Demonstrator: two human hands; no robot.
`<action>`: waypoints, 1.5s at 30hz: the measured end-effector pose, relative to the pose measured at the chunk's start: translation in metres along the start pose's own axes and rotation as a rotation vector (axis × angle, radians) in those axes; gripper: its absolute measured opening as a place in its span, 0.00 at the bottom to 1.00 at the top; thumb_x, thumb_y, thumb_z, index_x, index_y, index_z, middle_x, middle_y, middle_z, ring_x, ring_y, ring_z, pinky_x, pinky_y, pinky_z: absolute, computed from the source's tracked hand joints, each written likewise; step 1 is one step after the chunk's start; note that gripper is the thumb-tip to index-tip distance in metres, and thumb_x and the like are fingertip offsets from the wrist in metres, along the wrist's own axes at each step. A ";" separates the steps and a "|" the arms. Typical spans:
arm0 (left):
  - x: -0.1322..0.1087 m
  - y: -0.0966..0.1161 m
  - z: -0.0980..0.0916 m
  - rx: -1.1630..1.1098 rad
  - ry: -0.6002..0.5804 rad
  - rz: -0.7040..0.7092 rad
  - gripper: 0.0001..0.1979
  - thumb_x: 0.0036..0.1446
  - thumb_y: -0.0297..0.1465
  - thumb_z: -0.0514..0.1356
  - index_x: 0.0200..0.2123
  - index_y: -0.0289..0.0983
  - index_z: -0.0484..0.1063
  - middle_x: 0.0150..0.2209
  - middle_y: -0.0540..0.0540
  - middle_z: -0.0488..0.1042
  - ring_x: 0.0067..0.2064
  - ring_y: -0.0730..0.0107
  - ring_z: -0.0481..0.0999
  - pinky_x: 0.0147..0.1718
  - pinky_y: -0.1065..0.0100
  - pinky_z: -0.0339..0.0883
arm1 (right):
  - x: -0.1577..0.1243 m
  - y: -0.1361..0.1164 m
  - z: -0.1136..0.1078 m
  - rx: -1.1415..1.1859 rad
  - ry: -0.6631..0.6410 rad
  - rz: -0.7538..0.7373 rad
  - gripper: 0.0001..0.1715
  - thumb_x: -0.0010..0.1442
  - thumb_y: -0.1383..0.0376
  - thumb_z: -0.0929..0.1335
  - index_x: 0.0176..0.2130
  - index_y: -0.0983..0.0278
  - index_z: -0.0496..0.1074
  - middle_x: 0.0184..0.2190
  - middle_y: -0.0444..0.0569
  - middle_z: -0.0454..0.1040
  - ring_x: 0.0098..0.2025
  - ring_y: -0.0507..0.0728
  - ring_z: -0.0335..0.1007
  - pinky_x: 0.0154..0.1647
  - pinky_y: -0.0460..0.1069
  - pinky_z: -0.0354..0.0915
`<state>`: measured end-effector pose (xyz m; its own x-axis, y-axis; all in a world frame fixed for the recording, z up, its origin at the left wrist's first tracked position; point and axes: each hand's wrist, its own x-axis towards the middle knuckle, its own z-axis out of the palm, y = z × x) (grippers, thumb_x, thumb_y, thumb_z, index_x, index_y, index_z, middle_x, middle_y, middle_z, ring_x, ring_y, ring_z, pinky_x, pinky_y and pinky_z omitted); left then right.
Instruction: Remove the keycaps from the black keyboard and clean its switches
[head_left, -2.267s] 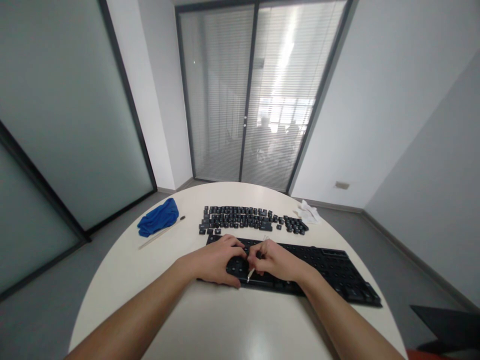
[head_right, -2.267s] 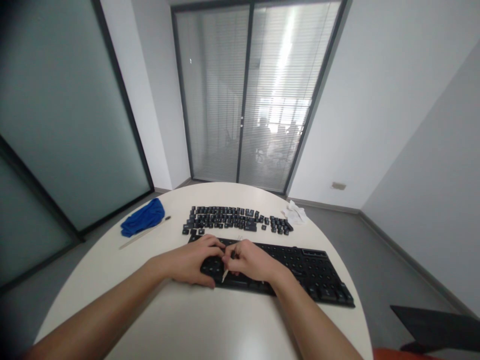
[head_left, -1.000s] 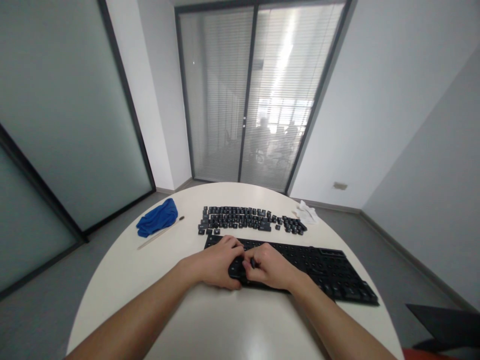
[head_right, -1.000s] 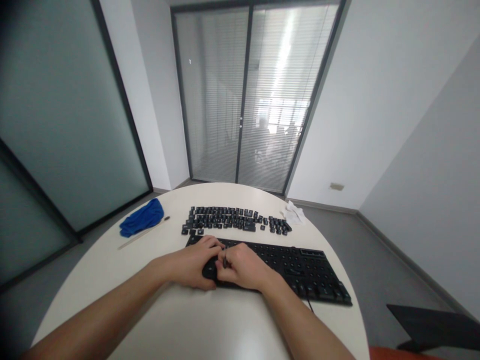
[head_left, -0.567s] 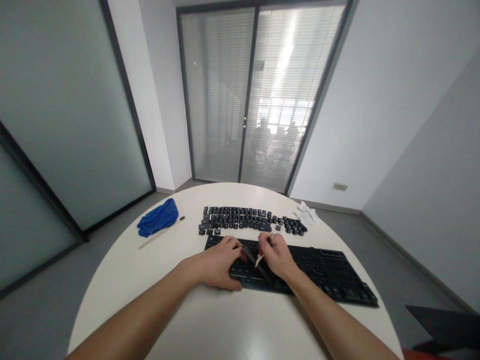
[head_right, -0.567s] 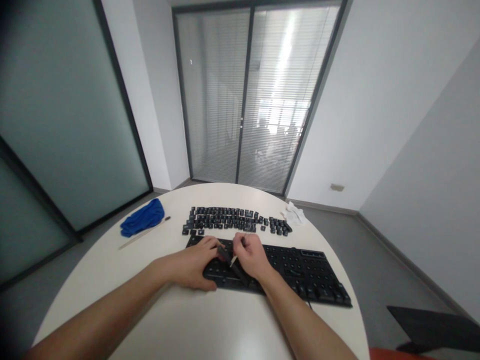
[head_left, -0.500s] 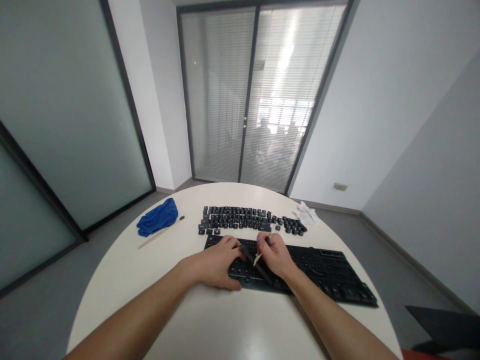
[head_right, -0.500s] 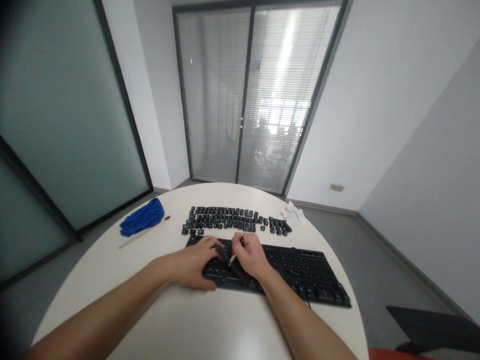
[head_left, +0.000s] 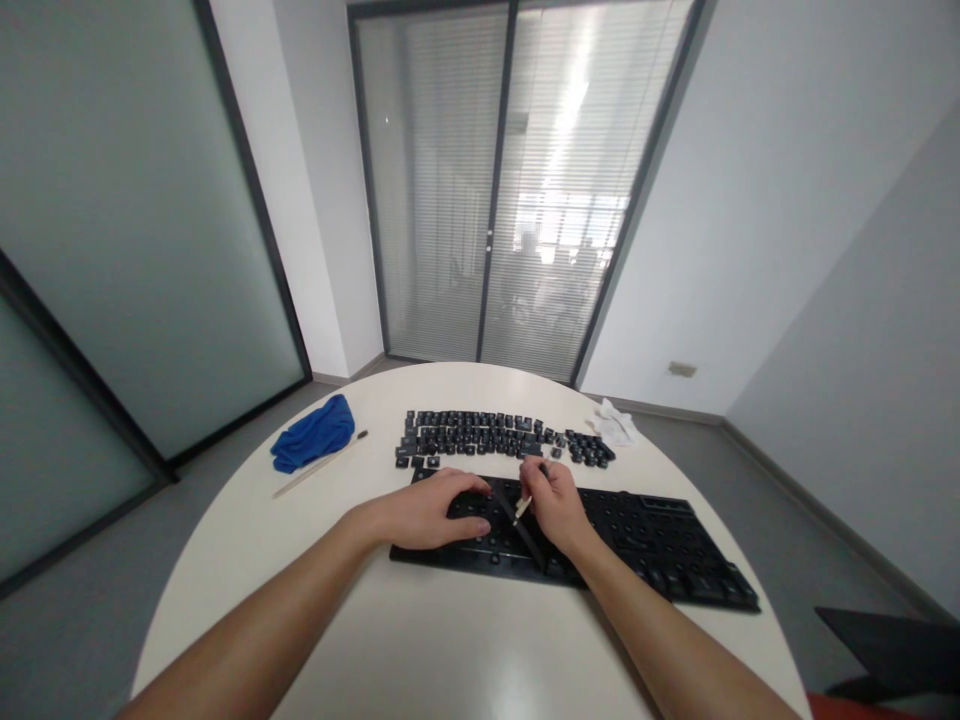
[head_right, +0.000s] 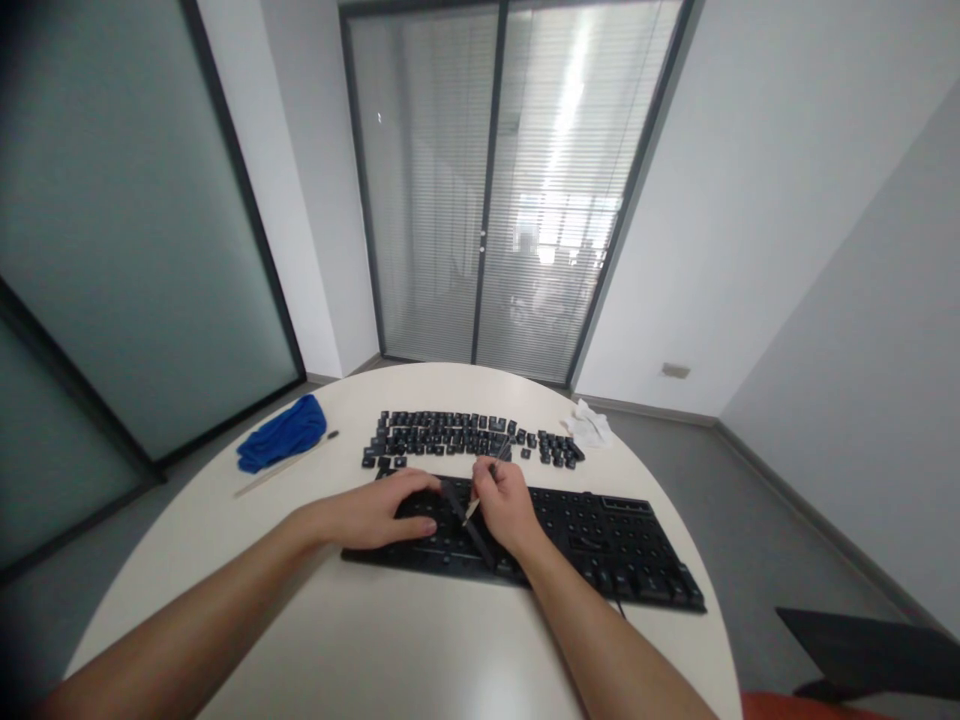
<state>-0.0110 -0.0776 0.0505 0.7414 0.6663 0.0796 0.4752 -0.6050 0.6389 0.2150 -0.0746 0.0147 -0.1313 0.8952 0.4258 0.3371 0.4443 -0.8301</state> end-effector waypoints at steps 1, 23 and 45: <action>0.000 0.000 0.000 -0.009 -0.003 -0.003 0.23 0.61 0.43 0.59 0.56 0.39 0.67 0.55 0.41 0.71 0.56 0.55 0.69 0.58 0.55 0.60 | 0.000 0.001 0.000 0.013 0.036 0.000 0.26 0.64 0.55 0.59 0.18 0.61 0.60 0.14 0.40 0.58 0.19 0.51 0.56 0.23 0.46 0.54; 0.000 -0.007 0.004 0.032 -0.082 0.057 0.28 0.42 0.33 0.73 0.49 0.41 0.73 0.58 0.40 0.66 0.62 0.51 0.61 0.61 0.52 0.56 | 0.015 0.003 -0.012 0.381 0.381 0.194 0.23 0.60 0.58 0.61 0.16 0.59 0.55 0.10 0.37 0.51 0.14 0.50 0.49 0.17 0.47 0.48; -0.001 -0.019 -0.002 -0.068 -0.130 0.056 0.25 0.46 0.29 0.71 0.49 0.44 0.74 0.63 0.44 0.63 0.65 0.55 0.58 0.64 0.53 0.51 | 0.015 0.002 -0.013 0.423 0.348 0.274 0.24 0.60 0.57 0.61 0.16 0.59 0.56 0.09 0.37 0.52 0.13 0.49 0.48 0.15 0.46 0.47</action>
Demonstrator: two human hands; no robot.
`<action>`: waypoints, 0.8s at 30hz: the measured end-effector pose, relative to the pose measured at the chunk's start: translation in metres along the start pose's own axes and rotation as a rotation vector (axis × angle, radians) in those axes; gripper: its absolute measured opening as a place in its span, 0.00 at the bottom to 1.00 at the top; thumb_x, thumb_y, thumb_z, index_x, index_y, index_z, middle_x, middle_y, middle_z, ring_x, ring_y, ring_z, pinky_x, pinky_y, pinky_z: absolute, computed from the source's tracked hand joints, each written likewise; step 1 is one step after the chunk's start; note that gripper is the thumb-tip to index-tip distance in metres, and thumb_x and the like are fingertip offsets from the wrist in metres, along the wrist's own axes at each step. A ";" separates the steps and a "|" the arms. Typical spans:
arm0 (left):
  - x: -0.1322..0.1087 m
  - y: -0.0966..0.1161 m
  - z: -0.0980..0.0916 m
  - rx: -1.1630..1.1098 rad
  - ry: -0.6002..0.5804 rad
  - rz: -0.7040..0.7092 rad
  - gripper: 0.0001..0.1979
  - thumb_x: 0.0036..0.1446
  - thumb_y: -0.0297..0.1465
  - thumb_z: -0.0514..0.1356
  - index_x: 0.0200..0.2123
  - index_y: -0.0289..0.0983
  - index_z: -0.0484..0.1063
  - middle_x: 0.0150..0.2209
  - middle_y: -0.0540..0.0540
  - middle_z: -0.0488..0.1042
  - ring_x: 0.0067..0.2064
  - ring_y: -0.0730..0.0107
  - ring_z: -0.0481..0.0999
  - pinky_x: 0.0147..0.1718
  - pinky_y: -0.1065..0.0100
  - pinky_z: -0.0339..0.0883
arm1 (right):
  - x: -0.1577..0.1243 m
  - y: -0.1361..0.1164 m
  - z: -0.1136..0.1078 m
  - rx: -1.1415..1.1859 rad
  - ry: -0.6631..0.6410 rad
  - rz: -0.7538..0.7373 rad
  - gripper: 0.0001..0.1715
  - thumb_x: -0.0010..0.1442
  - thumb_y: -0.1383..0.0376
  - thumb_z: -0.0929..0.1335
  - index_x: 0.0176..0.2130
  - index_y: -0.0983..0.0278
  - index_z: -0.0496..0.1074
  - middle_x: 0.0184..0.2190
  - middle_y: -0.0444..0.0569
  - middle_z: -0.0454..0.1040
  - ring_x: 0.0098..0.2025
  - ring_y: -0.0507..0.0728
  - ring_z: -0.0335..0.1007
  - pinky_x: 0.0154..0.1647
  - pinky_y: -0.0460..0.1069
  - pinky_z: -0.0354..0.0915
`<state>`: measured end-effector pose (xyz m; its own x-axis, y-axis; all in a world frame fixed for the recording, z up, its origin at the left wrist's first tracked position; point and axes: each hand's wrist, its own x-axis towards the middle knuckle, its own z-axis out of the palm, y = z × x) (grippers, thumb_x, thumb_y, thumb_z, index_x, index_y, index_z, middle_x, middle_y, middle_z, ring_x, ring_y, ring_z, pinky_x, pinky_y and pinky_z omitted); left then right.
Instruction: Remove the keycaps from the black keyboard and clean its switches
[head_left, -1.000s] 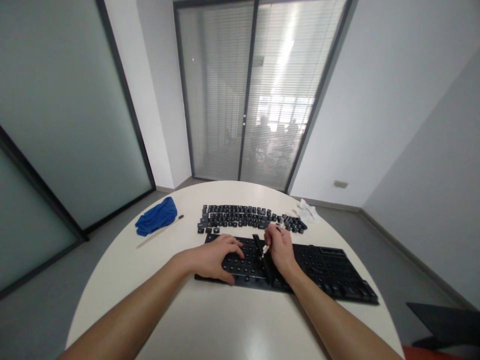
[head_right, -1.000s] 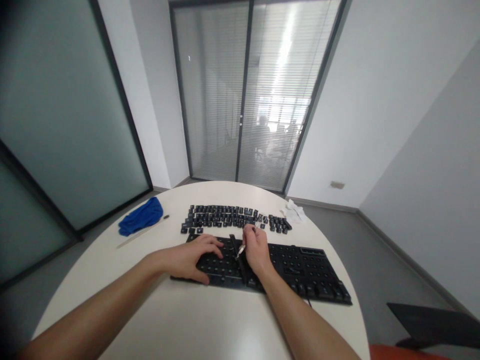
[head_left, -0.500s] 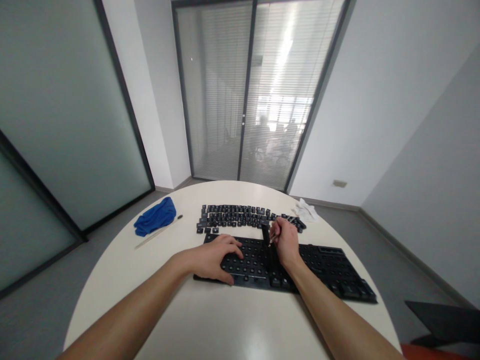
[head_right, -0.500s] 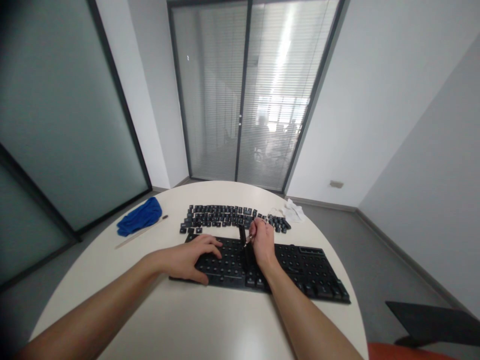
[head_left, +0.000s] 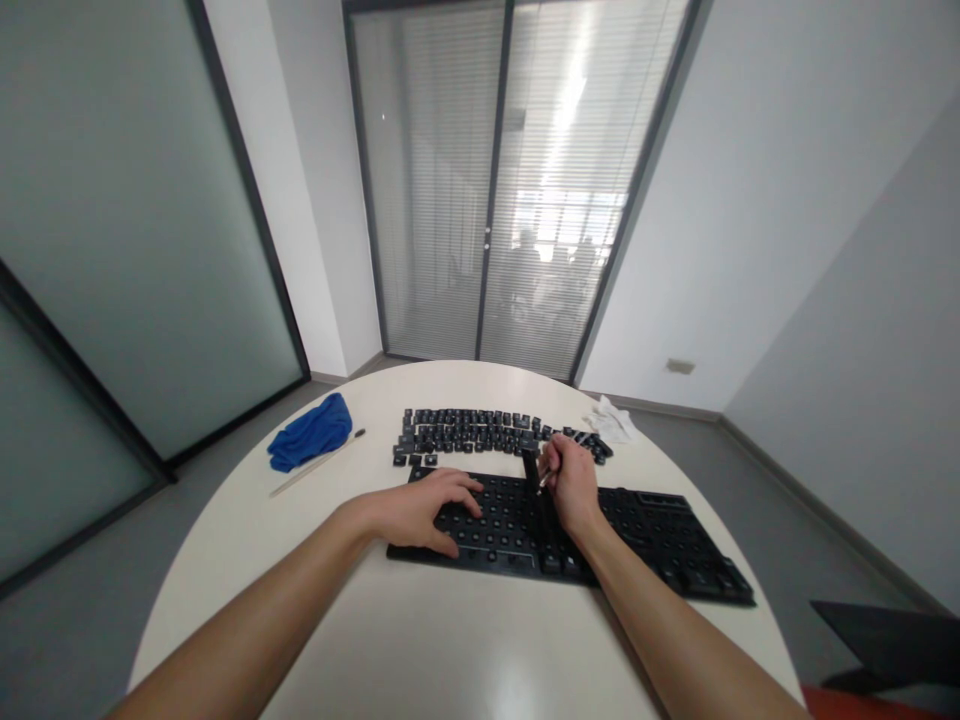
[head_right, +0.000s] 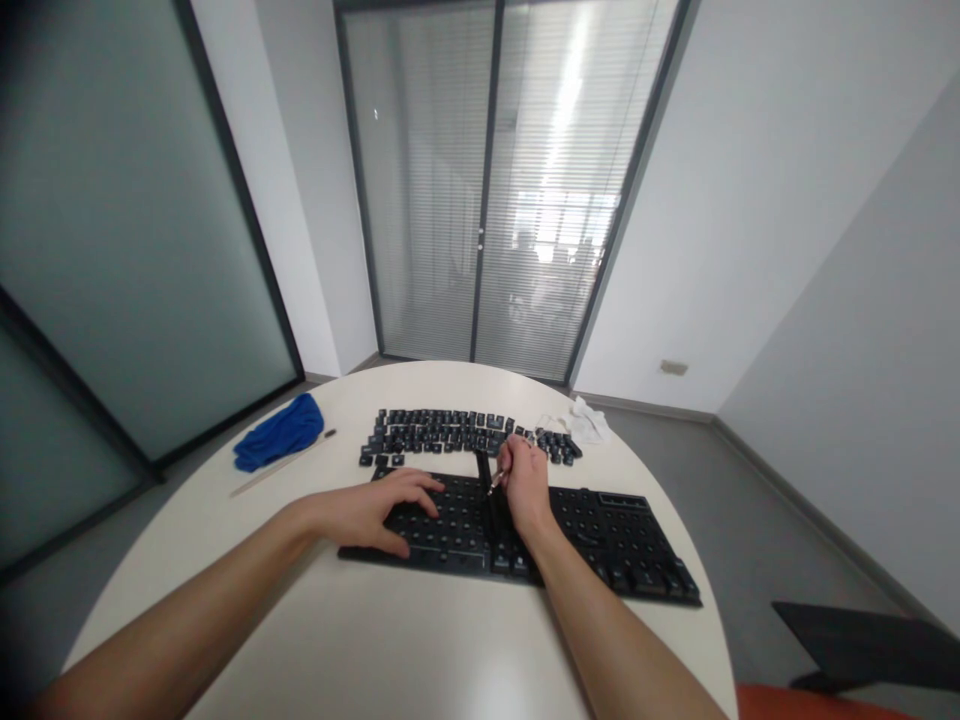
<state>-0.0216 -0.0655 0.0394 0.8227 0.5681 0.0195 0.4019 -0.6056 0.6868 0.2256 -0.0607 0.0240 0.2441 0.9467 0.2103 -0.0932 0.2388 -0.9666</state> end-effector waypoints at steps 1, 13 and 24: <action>0.000 0.000 0.000 0.000 0.004 0.002 0.25 0.45 0.29 0.71 0.49 0.44 0.74 0.63 0.44 0.63 0.65 0.55 0.58 0.64 0.53 0.51 | 0.000 0.000 0.000 0.000 -0.005 0.001 0.24 0.60 0.57 0.61 0.16 0.59 0.56 0.09 0.37 0.52 0.13 0.49 0.48 0.15 0.47 0.48; 0.006 0.015 0.008 0.002 0.264 -0.027 0.16 0.58 0.37 0.62 0.50 0.41 0.72 0.52 0.43 0.74 0.53 0.58 0.72 0.56 0.55 0.62 | -0.003 -0.002 0.003 0.018 -0.091 0.029 0.25 0.61 0.56 0.60 0.16 0.59 0.55 0.08 0.37 0.52 0.12 0.49 0.47 0.14 0.46 0.47; 0.021 0.047 0.022 -0.152 0.543 -0.083 0.18 0.59 0.36 0.61 0.53 0.41 0.70 0.37 0.49 0.78 0.36 0.68 0.75 0.37 0.66 0.67 | -0.018 -0.007 0.010 -0.155 -0.282 -0.085 0.27 0.63 0.53 0.61 0.17 0.61 0.59 0.10 0.37 0.54 0.13 0.49 0.50 0.17 0.45 0.50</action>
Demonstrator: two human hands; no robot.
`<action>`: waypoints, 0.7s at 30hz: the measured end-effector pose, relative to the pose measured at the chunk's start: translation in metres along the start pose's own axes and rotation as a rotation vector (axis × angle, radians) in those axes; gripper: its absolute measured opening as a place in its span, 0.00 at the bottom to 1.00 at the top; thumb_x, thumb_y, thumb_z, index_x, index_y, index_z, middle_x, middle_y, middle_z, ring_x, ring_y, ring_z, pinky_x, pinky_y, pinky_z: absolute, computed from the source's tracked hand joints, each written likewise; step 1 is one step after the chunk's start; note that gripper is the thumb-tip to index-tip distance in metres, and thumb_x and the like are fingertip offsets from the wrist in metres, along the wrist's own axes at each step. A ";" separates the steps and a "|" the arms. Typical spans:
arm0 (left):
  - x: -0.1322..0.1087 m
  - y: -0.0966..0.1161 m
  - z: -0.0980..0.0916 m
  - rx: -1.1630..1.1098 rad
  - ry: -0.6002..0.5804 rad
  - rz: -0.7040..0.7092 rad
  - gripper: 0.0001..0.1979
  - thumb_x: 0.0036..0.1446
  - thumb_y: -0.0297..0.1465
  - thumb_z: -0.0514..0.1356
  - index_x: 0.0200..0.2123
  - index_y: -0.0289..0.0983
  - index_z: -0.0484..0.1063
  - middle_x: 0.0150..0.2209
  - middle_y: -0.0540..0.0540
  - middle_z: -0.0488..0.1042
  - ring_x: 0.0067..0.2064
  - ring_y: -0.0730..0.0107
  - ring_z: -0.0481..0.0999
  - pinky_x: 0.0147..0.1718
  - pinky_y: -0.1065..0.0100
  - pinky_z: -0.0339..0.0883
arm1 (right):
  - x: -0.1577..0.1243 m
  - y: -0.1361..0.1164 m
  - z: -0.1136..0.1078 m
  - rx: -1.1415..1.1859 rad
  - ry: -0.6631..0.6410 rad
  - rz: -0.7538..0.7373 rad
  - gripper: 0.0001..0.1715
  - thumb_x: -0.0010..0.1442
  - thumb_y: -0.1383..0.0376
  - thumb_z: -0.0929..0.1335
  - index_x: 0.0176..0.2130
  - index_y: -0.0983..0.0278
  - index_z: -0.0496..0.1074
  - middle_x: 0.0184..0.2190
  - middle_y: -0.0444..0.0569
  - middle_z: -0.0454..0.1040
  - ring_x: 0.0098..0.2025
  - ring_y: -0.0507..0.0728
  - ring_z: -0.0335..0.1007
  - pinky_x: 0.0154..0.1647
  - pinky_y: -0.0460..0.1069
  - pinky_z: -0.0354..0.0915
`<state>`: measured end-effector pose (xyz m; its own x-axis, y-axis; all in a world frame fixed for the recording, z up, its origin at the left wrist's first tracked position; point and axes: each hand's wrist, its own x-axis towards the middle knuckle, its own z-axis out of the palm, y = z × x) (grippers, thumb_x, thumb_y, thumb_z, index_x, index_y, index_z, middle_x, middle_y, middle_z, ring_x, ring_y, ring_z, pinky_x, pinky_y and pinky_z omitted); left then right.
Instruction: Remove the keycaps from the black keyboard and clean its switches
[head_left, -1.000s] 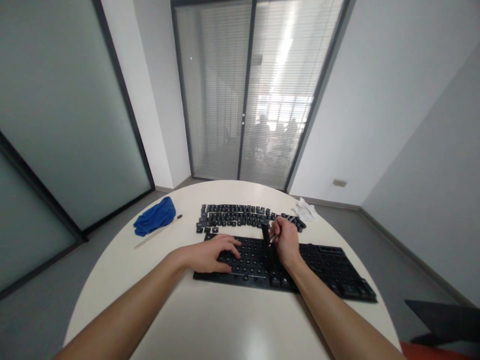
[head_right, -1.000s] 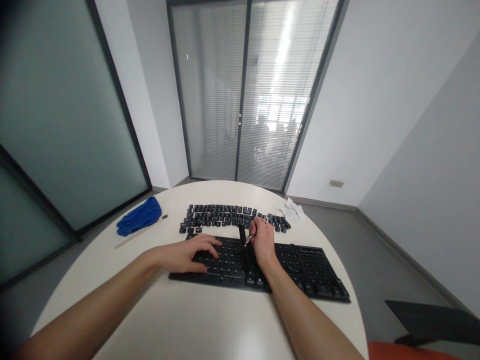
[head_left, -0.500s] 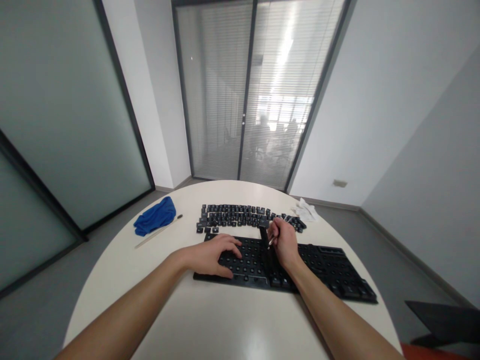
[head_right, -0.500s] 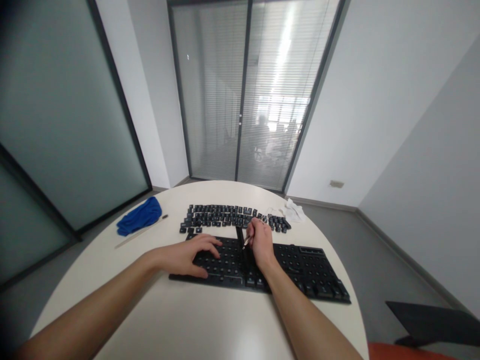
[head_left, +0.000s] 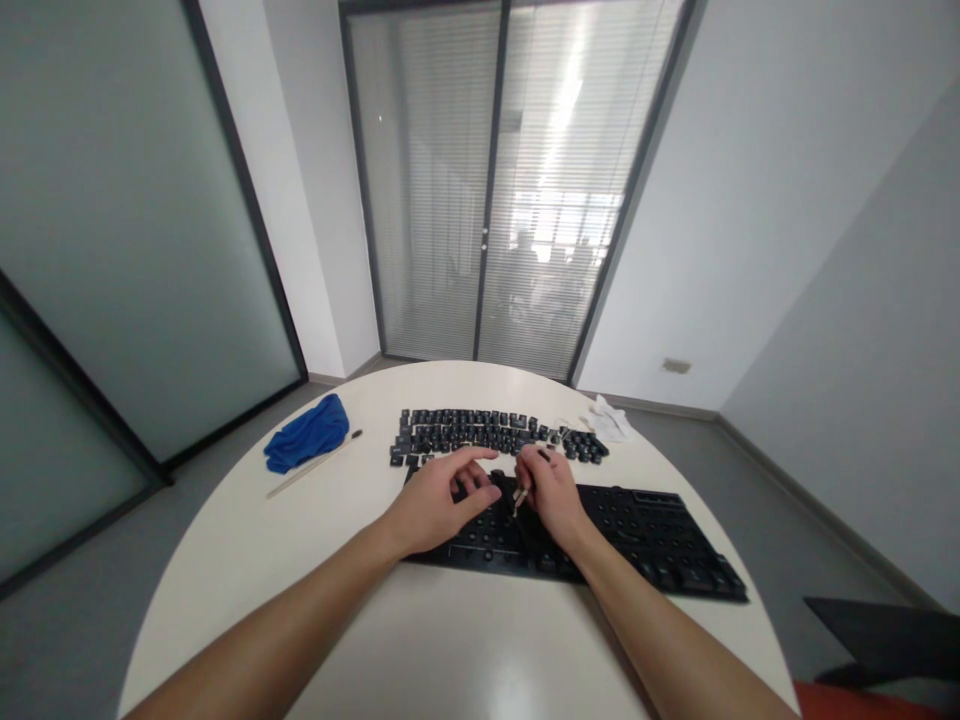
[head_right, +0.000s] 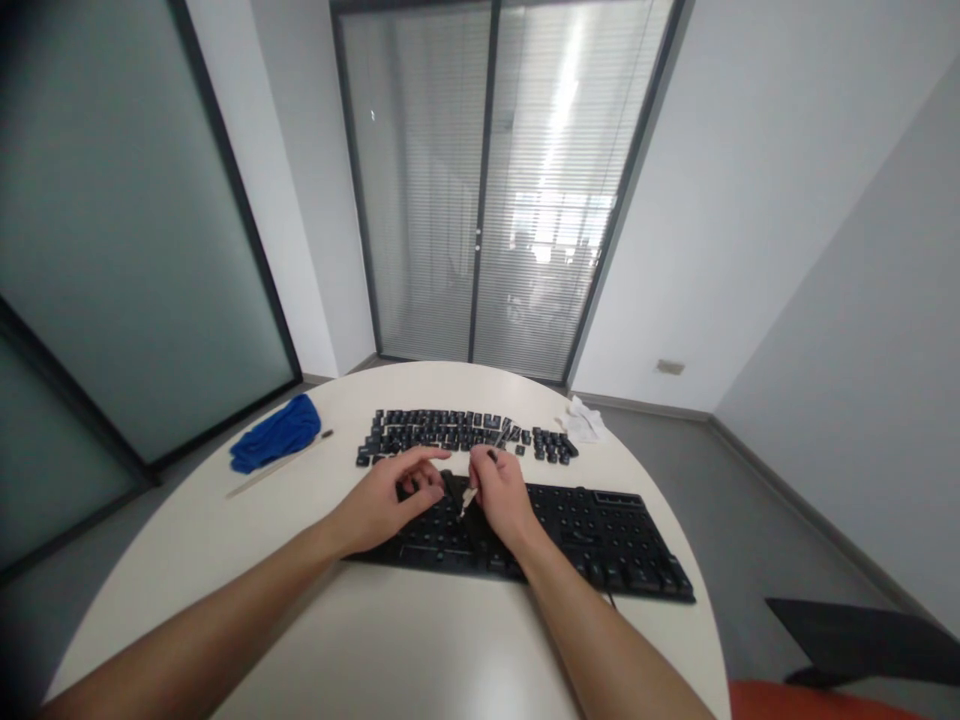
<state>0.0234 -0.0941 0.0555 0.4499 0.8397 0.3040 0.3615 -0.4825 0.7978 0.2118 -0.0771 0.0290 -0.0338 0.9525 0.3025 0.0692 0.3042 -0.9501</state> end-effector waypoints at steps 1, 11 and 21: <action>0.000 0.001 0.001 0.014 0.007 -0.002 0.16 0.59 0.37 0.60 0.50 0.40 0.72 0.36 0.49 0.78 0.35 0.68 0.75 0.36 0.67 0.66 | -0.001 0.001 0.001 -0.021 -0.016 -0.017 0.27 0.63 0.53 0.61 0.17 0.61 0.59 0.11 0.37 0.55 0.14 0.49 0.50 0.17 0.45 0.49; -0.002 0.002 0.009 0.073 0.017 -0.044 0.11 0.57 0.39 0.62 0.38 0.38 0.75 0.28 0.50 0.76 0.30 0.69 0.73 0.31 0.69 0.65 | -0.005 -0.007 0.000 -0.152 -0.090 -0.133 0.25 0.61 0.54 0.63 0.18 0.62 0.62 0.13 0.39 0.57 0.17 0.50 0.52 0.20 0.46 0.51; 0.004 -0.002 -0.008 0.017 -0.041 -0.089 0.11 0.60 0.38 0.59 0.37 0.37 0.76 0.25 0.52 0.71 0.26 0.72 0.66 0.26 0.72 0.57 | 0.001 -0.002 0.002 -0.065 0.093 0.021 0.27 0.62 0.51 0.61 0.18 0.61 0.62 0.09 0.37 0.55 0.13 0.49 0.49 0.16 0.45 0.49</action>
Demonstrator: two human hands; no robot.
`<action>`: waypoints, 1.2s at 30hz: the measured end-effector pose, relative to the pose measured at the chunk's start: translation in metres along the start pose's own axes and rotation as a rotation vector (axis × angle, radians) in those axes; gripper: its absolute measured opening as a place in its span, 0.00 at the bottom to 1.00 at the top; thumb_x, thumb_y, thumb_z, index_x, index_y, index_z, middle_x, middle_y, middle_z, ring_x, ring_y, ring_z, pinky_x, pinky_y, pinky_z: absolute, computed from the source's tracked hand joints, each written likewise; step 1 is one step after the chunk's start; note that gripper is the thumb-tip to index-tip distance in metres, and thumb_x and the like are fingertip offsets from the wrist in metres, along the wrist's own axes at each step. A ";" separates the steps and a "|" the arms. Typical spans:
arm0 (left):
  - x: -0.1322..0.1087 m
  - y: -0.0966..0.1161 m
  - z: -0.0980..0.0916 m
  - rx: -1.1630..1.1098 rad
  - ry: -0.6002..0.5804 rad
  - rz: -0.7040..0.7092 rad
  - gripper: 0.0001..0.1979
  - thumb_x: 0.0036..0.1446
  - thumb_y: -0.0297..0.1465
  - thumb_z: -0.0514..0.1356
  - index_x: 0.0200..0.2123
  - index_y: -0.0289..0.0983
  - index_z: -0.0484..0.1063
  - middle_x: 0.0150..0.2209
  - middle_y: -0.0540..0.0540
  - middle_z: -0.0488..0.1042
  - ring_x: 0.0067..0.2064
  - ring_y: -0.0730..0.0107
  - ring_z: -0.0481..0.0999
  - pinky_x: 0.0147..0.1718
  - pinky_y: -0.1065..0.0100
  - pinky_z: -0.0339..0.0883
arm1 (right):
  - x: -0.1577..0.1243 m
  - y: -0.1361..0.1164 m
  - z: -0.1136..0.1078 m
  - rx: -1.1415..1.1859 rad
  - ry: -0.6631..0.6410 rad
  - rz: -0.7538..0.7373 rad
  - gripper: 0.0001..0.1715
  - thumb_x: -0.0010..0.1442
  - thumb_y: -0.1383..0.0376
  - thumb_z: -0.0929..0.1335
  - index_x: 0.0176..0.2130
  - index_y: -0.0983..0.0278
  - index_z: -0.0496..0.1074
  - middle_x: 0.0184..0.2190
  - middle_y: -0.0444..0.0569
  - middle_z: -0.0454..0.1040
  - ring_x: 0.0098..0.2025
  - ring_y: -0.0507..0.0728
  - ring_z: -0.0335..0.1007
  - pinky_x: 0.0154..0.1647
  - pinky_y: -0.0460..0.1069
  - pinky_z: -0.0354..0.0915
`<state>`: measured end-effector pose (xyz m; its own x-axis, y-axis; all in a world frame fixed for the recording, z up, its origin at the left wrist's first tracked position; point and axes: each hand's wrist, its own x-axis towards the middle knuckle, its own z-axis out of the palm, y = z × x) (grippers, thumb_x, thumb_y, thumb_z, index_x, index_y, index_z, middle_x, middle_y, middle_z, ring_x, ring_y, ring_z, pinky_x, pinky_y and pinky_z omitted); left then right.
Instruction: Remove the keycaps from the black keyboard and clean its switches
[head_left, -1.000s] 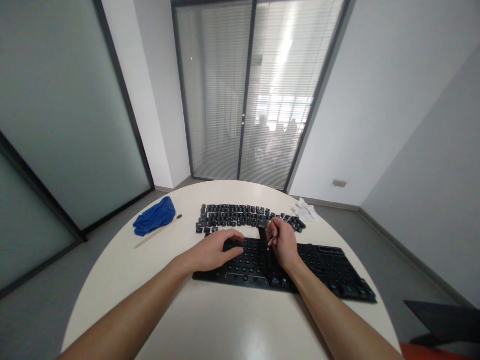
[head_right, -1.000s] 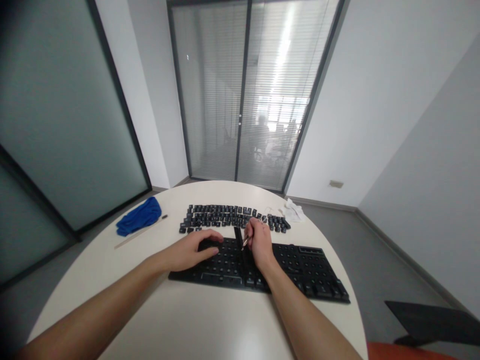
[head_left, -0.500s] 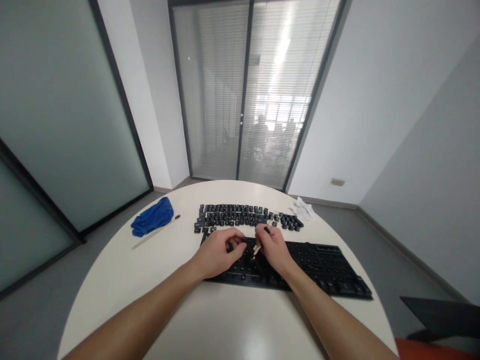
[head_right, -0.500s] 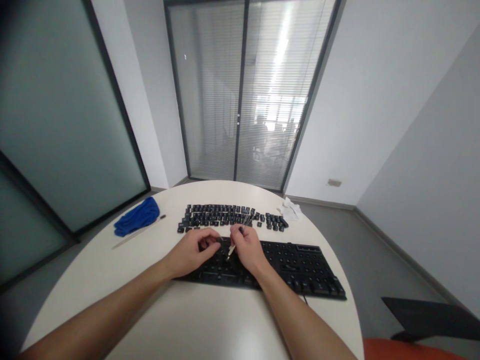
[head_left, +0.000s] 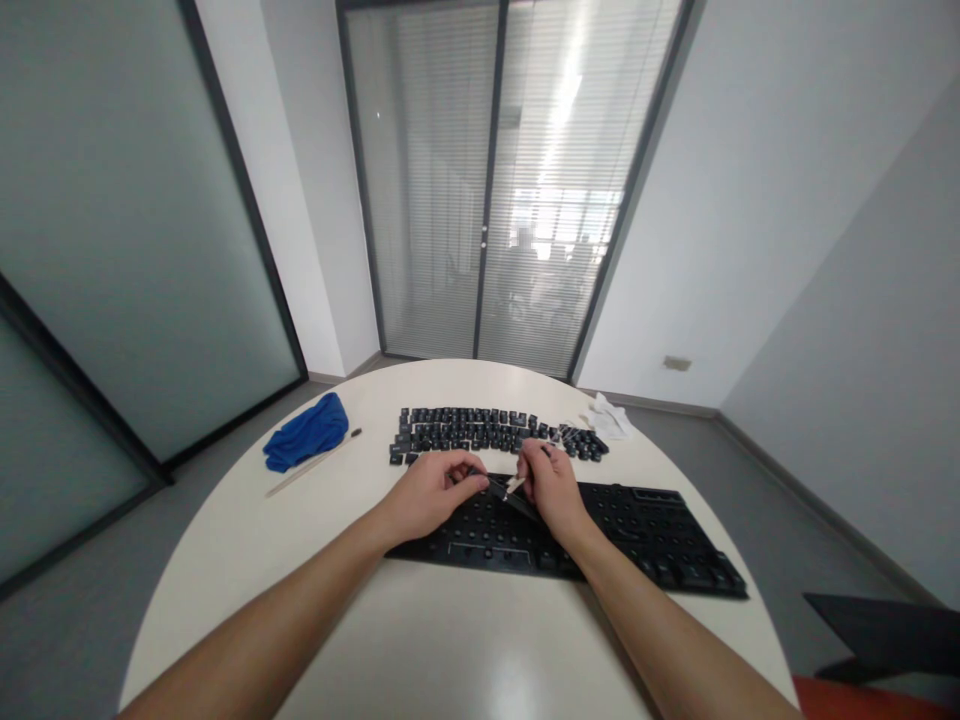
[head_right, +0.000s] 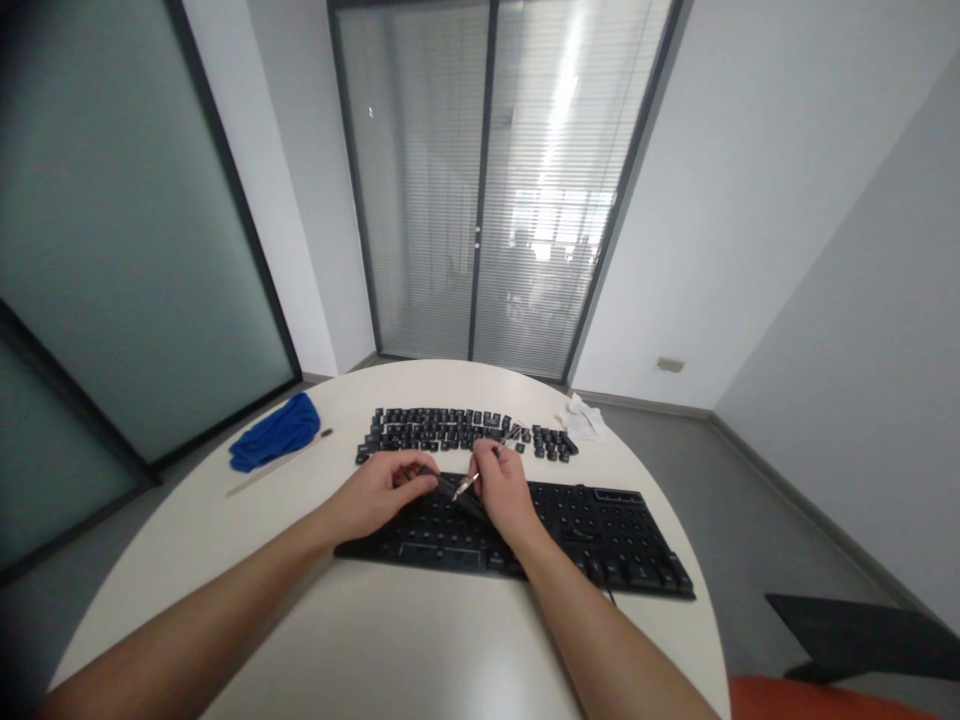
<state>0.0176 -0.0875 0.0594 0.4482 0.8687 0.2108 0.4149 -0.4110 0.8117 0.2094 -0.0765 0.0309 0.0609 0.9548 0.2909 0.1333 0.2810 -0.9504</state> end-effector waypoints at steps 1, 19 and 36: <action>0.000 -0.001 -0.002 -0.005 -0.010 -0.003 0.12 0.60 0.38 0.59 0.37 0.37 0.76 0.25 0.52 0.71 0.26 0.72 0.66 0.26 0.72 0.56 | 0.000 0.001 0.002 0.017 0.008 0.021 0.27 0.62 0.51 0.61 0.18 0.61 0.62 0.08 0.37 0.55 0.12 0.49 0.49 0.16 0.45 0.49; 0.008 -0.015 -0.018 -0.086 0.150 -0.045 0.12 0.58 0.39 0.60 0.37 0.36 0.76 0.31 0.46 0.78 0.32 0.65 0.76 0.35 0.64 0.69 | 0.006 0.001 -0.005 -0.116 0.074 -0.066 0.22 0.62 0.58 0.60 0.19 0.61 0.62 0.15 0.39 0.56 0.20 0.52 0.53 0.23 0.47 0.51; 0.020 -0.043 -0.048 -0.375 0.457 -0.170 0.28 0.45 0.52 0.66 0.37 0.34 0.75 0.31 0.43 0.78 0.32 0.63 0.77 0.29 0.66 0.71 | 0.023 0.004 -0.039 -0.305 0.220 -0.025 0.23 0.60 0.57 0.59 0.17 0.60 0.57 0.14 0.40 0.57 0.22 0.53 0.56 0.26 0.48 0.52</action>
<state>-0.0292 -0.0396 0.0551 -0.0191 0.9782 0.2068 0.1071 -0.2037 0.9732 0.2494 -0.0576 0.0379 0.2602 0.8953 0.3617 0.4238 0.2307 -0.8759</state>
